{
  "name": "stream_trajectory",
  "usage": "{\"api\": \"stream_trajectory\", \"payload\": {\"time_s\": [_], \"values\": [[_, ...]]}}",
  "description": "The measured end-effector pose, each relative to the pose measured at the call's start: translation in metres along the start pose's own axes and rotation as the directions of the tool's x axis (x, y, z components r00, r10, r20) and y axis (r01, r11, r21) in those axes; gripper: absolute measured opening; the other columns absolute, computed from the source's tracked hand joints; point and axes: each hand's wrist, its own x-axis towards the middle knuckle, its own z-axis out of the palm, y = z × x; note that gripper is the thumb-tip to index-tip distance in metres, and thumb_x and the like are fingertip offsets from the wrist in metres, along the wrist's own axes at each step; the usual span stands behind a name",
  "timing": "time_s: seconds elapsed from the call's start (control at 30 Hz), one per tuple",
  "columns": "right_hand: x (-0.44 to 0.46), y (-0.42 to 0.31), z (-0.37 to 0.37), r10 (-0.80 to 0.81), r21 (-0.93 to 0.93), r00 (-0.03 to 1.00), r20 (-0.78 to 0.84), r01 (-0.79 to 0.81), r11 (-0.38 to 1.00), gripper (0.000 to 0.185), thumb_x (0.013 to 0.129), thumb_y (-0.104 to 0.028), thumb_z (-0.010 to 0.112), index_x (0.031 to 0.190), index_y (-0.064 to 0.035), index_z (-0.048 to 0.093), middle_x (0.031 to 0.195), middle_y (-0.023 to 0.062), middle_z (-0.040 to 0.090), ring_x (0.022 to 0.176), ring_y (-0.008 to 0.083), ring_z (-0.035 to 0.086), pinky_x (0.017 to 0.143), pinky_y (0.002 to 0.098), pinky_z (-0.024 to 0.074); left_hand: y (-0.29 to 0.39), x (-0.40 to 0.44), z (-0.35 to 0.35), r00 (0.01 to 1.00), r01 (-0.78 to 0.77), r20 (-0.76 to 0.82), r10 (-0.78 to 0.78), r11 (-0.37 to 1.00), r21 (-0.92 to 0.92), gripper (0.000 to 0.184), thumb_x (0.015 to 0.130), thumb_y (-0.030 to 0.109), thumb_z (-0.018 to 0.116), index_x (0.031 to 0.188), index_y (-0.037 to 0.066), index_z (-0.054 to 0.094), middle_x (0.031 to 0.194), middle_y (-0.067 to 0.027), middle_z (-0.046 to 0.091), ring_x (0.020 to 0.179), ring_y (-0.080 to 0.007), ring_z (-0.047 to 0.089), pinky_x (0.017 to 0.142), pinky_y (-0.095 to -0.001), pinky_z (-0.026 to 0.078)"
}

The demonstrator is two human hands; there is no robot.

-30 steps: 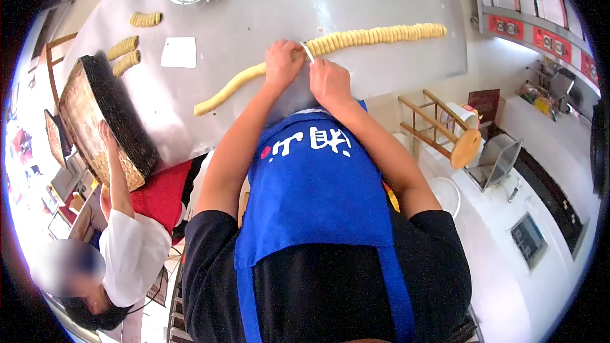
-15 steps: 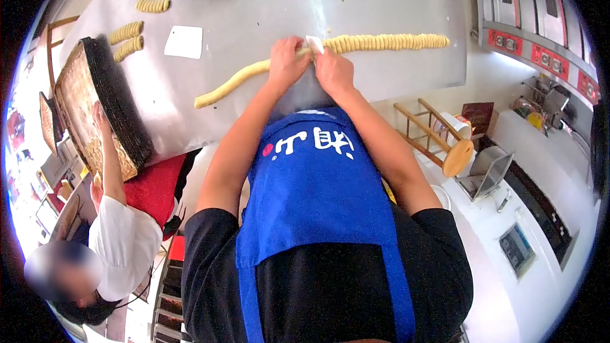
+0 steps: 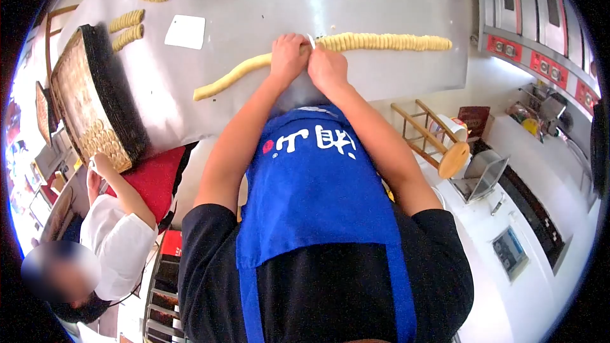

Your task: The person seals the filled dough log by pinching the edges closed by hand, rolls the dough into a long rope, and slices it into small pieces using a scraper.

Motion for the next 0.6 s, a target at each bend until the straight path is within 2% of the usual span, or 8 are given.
{"api": "stream_trajectory", "payload": {"time_s": [0.03,0.1,0.17,0.2,0.27,0.37,0.43,0.6], "values": [[-0.001,-0.001,0.009,0.003,-0.005,0.997,-0.079,-0.003,1.000,0.019,0.096,-0.014,0.057,0.091,-0.0004,0.068,0.080,0.0218,0.075,0.072,0.0407,0.075,0.065,0.0515,0.0585,-0.003,-0.001,0.000,1.000,-0.008,0.019,0.008,1.000,0.028,0.012,0.085,0.017,0.075,0.094,0.011,0.074,0.100,-0.0101,0.072,0.104,-0.0346,0.064,0.091,-0.0471,0.047],[0.000,0.001,0.014,0.028,0.005,0.996,-0.088,-0.027,1.000,0.019,0.097,-0.015,0.057,0.091,-0.0002,0.068,0.079,0.0217,0.075,0.071,0.0411,0.074,0.064,0.0518,0.0582,-0.006,0.002,0.001,0.999,-0.029,0.027,0.028,0.998,0.056,0.012,0.085,0.017,0.075,0.095,0.011,0.074,0.101,-0.0107,0.071,0.104,-0.0350,0.063,0.091,-0.0469,0.047],[-0.002,0.003,0.008,0.053,0.011,0.993,-0.102,-0.052,0.999,0.019,0.097,-0.015,0.057,0.092,0.0001,0.067,0.078,0.0215,0.074,0.071,0.0416,0.074,0.063,0.0520,0.0579,-0.007,-0.004,0.004,0.986,-0.082,-0.148,0.079,0.997,-0.013,0.014,0.085,0.017,0.074,0.098,0.011,0.073,0.103,-0.0113,0.070,0.107,-0.0352,0.063,0.092,-0.0471,0.047],[-0.007,0.005,-0.001,0.074,0.059,0.990,-0.119,-0.067,0.996,0.021,0.098,-0.016,0.057,0.091,-0.0003,0.068,0.078,0.0216,0.074,0.070,0.0417,0.073,0.063,0.0523,0.0577,-0.006,-0.004,-0.001,0.984,-0.087,-0.156,0.084,0.996,-0.014,0.014,0.085,0.017,0.074,0.098,0.011,0.073,0.103,-0.0113,0.070,0.107,-0.0352,0.063,0.092,-0.0471,0.047],[-0.012,0.005,-0.017,0.077,0.102,0.989,-0.123,-0.065,0.993,0.022,0.099,-0.017,0.057,0.090,-0.0006,0.068,0.077,0.0216,0.074,0.070,0.0418,0.073,0.063,0.0525,0.0576,-0.005,-0.009,-0.010,0.998,-0.059,-0.014,0.060,0.996,0.073,0.016,0.085,0.018,0.075,0.100,0.011,0.073,0.107,-0.0112,0.070,0.108,-0.0346,0.062,0.093,-0.0476,0.046],[-0.021,0.001,-0.025,0.040,0.086,0.995,-0.087,-0.033,0.996,0.025,0.101,-0.019,0.056,0.088,-0.0013,0.069,0.077,0.0214,0.074,0.070,0.0418,0.073,0.064,0.0523,0.0575,-0.003,-0.009,-0.007,1.000,-0.011,-0.009,0.012,0.997,0.081,0.016,0.085,0.018,0.074,0.100,0.011,0.073,0.106,-0.0101,0.070,0.108,-0.0332,0.062,0.093,-0.0480,0.046],[-0.013,-0.003,-0.025,-0.010,0.036,1.000,-0.001,0.010,0.999,0.022,0.098,-0.017,0.059,0.088,-0.0012,0.069,0.077,0.0218,0.074,0.070,0.0411,0.073,0.065,0.0517,0.0578,0.000,-0.008,-0.010,1.000,-0.008,0.002,0.008,0.996,0.085,0.016,0.085,0.018,0.074,0.100,0.011,0.073,0.106,-0.0099,0.070,0.107,-0.0332,0.062,0.093,-0.0479,0.046],[0.004,-0.016,-0.010,-0.012,0.018,1.000,0.001,0.012,1.000,0.017,0.093,-0.014,0.062,0.090,-0.0004,0.070,0.077,0.0220,0.074,0.073,0.0405,0.075,0.066,0.0511,0.0581,-0.007,-0.005,-0.012,0.999,-0.009,0.034,0.006,0.998,0.068,0.016,0.086,0.018,0.074,0.101,0.012,0.074,0.107,-0.0088,0.071,0.107,-0.0330,0.062,0.093,-0.0479,0.046]]}}
